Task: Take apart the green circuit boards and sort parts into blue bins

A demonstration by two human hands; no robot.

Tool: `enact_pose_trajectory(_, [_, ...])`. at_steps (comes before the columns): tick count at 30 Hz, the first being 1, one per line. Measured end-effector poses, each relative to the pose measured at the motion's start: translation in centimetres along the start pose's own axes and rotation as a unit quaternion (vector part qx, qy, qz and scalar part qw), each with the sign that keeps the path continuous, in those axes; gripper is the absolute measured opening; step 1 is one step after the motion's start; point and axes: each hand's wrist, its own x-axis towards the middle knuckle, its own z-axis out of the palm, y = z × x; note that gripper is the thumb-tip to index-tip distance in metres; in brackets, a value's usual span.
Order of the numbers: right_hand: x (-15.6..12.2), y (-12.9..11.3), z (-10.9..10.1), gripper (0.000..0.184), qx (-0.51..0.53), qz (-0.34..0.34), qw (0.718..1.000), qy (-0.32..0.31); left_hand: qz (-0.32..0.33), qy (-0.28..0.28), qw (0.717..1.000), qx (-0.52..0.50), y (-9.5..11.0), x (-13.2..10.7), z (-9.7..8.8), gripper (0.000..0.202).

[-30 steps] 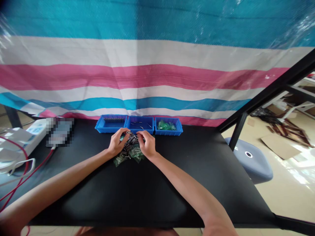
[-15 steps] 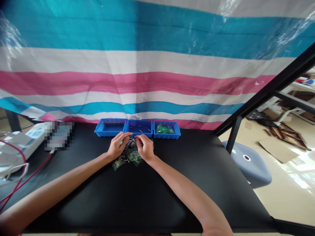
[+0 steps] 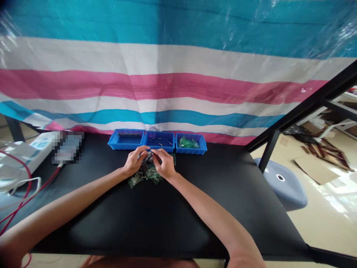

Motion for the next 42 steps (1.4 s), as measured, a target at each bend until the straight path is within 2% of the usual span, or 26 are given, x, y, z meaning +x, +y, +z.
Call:
enact_pose_trajectory(10, [-0.1,0.0,0.2,0.015,-0.005,0.005,1.000,-0.019,0.012,-0.003,1.000,-0.006,-0.2,-0.1,0.0,0.025])
enact_pose_trajectory(18, [0.1,0.1,0.0,0.017,-0.011,0.026,0.999,0.035,0.003,0.000,1.000,-0.001,0.3,0.2,-0.1,0.027])
enact_pose_trajectory(26, [0.2,-0.1,0.0,0.018,-0.025,0.019,0.999,0.022,0.022,0.021,1.000,0.003,0.1,0.4,0.0,0.022])
enact_pose_trajectory(34, [0.1,0.0,0.0,0.018,-0.035,0.023,0.999,0.010,0.029,0.018,0.999,-0.014,1.1,0.5,-0.5,0.021])
enact_pose_trajectory(42, [0.2,-0.2,0.0,0.018,-0.028,0.029,0.999,0.029,-0.014,0.029,0.999,-0.006,1.6,0.4,-0.8,0.019])
